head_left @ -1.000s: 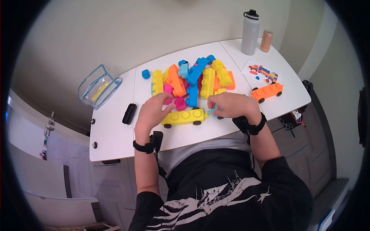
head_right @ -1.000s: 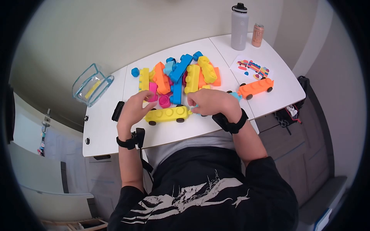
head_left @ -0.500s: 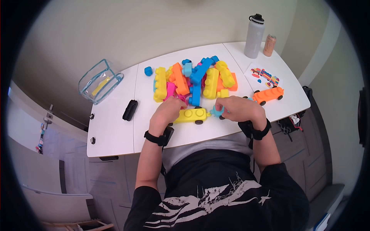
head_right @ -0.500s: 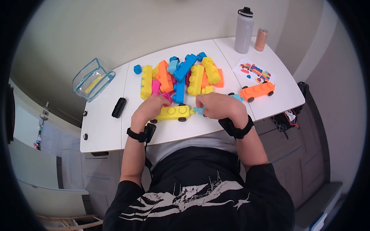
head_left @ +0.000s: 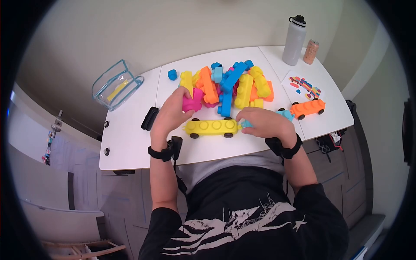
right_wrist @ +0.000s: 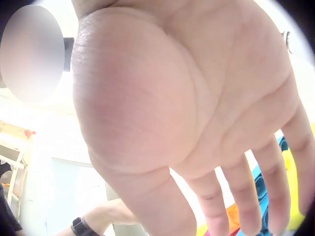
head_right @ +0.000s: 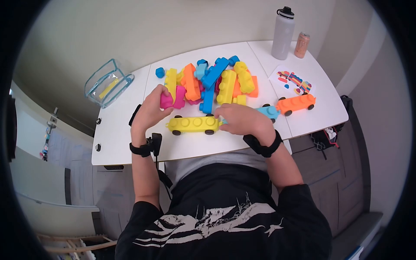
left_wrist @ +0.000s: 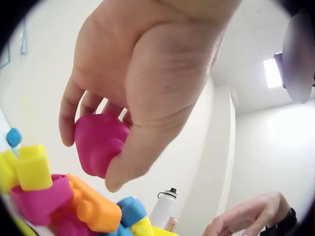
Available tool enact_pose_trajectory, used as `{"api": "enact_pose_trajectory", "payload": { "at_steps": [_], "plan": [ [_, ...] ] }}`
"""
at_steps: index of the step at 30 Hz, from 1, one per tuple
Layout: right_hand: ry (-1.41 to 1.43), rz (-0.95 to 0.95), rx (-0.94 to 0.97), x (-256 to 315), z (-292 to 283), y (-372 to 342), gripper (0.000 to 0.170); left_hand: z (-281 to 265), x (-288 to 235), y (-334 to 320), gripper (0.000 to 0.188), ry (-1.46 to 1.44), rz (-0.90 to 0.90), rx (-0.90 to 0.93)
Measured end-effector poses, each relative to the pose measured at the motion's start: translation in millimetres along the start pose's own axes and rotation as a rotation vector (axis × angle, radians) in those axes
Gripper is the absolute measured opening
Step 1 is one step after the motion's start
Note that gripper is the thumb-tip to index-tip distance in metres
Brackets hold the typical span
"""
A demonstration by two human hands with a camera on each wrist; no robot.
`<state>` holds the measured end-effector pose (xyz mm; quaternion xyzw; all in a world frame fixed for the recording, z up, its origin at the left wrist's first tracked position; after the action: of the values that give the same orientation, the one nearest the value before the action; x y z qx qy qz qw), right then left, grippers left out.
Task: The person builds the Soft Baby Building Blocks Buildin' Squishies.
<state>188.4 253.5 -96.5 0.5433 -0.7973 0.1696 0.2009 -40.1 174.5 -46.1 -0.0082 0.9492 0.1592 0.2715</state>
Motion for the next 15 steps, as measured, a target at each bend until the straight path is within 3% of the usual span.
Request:
{"api": "enact_pose_trajectory", "payload": {
  "at_steps": [8,10,13,15],
  "plan": [
    [-0.107,0.091,0.146,17.3,46.3,22.4,0.055,25.0,29.7,-19.4,0.039,-0.078,0.046,0.353],
    [-0.152,0.007,0.026,16.2,49.2,27.0,0.04,30.8,33.5,-21.0,0.037,-0.101,0.082,0.403],
    [-0.155,0.04,0.036,14.6,47.6,27.0,0.036,32.6,39.3,-23.2,0.036,-0.199,0.019,0.418],
    [-0.178,0.042,0.047,15.7,47.0,28.0,0.035,35.4,51.0,-29.9,0.034,-0.167,-0.113,0.468]
  ]
}}
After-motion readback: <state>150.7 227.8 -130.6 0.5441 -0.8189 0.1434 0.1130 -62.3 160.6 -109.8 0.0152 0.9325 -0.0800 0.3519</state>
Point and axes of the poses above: each hand's wrist, its own y-axis towards the middle knuckle, its own z-axis out of the palm, x = y × z, the point moved 9 cm from there along y, towards the middle knuckle, and after that the axes turned 6 degrees about z, right-handed, at the moved point
